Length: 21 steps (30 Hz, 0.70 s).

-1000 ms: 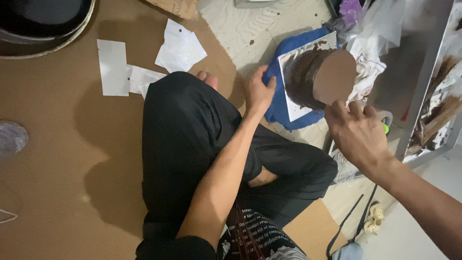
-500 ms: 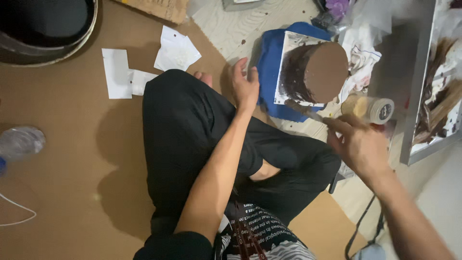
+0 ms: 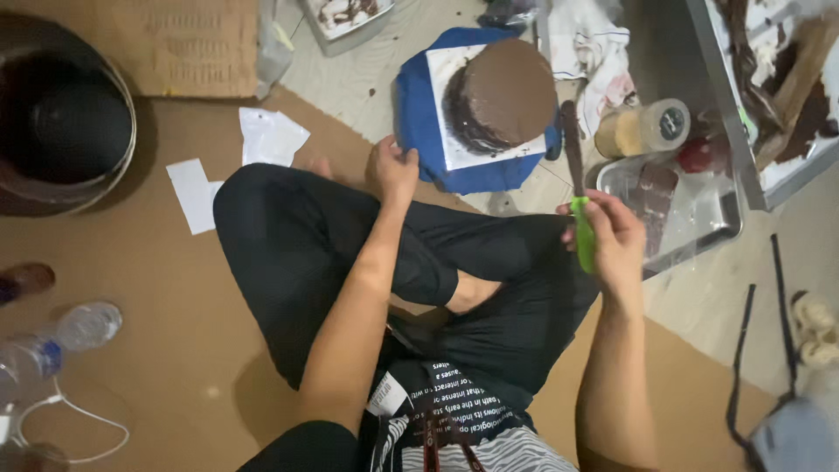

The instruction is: The person applies chocolate icing to a round cake using a spatula and a small tool while the cake sits on a turntable. The person periodically dips a tool into a bowl of icing and spreads it across the top and sides of the cake.

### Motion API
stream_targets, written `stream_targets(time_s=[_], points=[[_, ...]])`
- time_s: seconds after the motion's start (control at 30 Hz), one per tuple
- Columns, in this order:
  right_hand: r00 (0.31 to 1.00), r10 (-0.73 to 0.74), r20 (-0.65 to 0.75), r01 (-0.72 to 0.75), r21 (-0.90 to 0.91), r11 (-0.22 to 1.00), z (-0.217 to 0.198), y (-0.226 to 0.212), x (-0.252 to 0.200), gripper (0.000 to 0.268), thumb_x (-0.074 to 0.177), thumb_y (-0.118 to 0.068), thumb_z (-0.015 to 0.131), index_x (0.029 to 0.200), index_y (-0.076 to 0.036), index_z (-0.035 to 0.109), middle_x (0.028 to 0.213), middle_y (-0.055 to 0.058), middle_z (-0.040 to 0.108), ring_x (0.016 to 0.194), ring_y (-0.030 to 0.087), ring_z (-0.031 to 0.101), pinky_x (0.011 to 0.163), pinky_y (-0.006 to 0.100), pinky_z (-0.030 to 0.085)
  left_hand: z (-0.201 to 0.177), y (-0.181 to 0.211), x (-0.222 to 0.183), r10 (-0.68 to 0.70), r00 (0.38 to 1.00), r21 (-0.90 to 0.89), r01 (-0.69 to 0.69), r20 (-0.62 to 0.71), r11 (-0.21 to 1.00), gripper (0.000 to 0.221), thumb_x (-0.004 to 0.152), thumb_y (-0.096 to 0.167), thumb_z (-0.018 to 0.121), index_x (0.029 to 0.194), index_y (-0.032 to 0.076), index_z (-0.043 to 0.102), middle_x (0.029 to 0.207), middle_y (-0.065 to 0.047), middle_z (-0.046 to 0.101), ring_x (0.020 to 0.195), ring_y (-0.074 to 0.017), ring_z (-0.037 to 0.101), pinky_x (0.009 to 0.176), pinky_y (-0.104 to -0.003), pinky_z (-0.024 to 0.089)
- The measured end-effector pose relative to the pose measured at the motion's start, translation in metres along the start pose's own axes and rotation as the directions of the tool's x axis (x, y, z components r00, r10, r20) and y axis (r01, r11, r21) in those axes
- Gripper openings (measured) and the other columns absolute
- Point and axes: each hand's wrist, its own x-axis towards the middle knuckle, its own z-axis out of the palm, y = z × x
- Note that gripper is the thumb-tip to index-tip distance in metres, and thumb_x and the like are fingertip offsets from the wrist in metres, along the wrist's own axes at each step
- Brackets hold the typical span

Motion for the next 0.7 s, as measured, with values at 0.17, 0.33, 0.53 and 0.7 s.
stream_targets(time_s=[0.17,0.33,0.53,0.7], points=[[0.995,-0.073,0.075,0.077,-0.048,0.996,0.006,0.016,-0.004,0.025,0.105,-0.006,0.059,0.129,0.001,0.062,0.092,0.026,0.073,0.053,0.021,0.067,0.044,0.029,0.054,0.003,-0.023,0.009,0.057,0.998,0.309,-0.063,0.025,0.949,0.054,0.083,0.042,0.08,0.13,0.023,0.066,0.098,0.003,0.077,0.098,-0.022,0.076,0.09,-0.042,0.059],[0.992,-0.101,0.081,0.103,-0.022,0.994,-0.015,0.03,0.003,0.035,0.098,-0.001,0.071,0.13,0.003,0.059,0.092,0.021,0.073,0.058,0.019,0.066,0.048,0.027,0.055,-0.005,-0.011,0.001,0.022,0.998,0.383,-0.043,0.059,0.923,0.055,0.085,0.045,0.079,0.133,0.025,0.064,0.103,0.004,0.078,0.103,-0.0203,0.076,0.092,-0.04,0.059],[0.983,-0.16,-0.092,0.151,-0.097,0.984,0.01,0.044,0.004,0.028,0.102,-0.006,0.066,0.129,0.003,0.063,0.093,0.018,0.073,0.065,0.017,0.067,0.056,0.026,0.055,0.01,-0.017,0.013,0.024,0.984,0.077,-0.038,0.178,0.996,0.06,0.092,0.032,0.077,0.141,0.004,0.058,0.102,-0.013,0.077,0.089,-0.026,0.077,0.079,-0.038,0.062],[0.911,-0.397,-0.11,0.267,-0.576,0.773,0.042,0.046,0.001,0.034,0.101,-0.004,0.066,0.134,0.0,0.071,0.105,0.021,0.069,0.095,0.041,0.072,0.081,0.048,0.058,0.009,-0.014,0.008,0.007,0.98,0.02,-0.011,0.199,1.0,0.057,0.093,0.027,0.079,0.139,0.001,0.058,0.1,-0.018,0.074,0.084,-0.0273,0.076,0.072,-0.039,0.063]])
